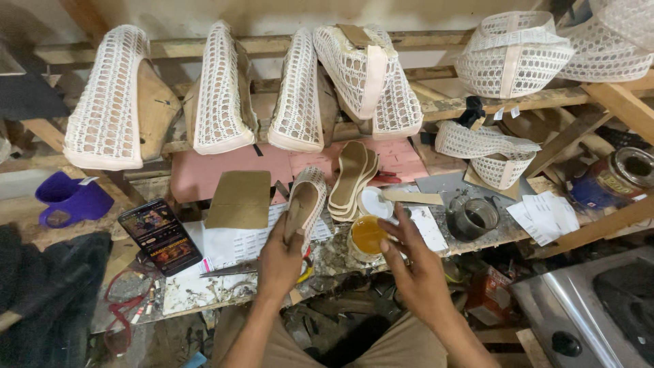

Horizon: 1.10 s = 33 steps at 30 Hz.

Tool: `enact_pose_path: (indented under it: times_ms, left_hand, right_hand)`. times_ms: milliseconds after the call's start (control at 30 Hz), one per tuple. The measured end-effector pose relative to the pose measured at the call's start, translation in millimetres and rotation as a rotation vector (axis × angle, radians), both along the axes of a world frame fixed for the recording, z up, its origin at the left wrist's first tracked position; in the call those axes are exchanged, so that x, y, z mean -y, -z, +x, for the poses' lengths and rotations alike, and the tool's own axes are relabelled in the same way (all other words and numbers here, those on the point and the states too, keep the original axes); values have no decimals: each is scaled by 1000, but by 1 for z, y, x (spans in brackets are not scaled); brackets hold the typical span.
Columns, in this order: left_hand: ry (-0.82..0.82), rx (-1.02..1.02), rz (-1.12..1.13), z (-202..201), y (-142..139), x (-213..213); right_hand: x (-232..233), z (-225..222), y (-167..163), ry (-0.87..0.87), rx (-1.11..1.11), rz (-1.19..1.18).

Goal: The person applies adhesive to the sole of a white crocheted shoe using a small brush, then presses the sole to the upper. The person repeats this process on multiple shoes, handling them one at a time and reapplying adhesive as needed.

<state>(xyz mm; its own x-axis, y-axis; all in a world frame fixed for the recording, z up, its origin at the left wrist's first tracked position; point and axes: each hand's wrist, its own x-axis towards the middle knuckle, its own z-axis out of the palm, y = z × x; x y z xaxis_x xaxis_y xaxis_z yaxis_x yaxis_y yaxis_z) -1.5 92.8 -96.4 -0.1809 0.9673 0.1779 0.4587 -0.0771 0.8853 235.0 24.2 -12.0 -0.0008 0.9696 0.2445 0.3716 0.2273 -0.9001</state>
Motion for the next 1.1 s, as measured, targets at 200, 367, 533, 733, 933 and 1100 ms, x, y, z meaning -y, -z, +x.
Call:
enact_pose_path:
  times_ms: [200, 367, 533, 733, 933, 1100]
  left_hand:
    - [-54, 963, -153, -28, -18, 5]
    - [188, 1320, -271, -52, -25, 71]
    - [691, 1290, -156, -54, -8, 99]
    - [459, 1238, -290, -49, 37, 112]
    - [431, 1144, -426, -47, 81, 109]
    - [320, 1101, -527, -43, 82, 107]
  right_hand:
    - [12, 16, 40, -30, 37, -98]
    - [13, 9, 41, 19, -32, -90]
    - [1, 5, 34, -40, 221, 201]
    - [-11, 19, 33, 28, 653, 219]
    - [-27, 20, 35, -10, 984, 231]
    - [-41, 13, 25, -74, 1093, 205]
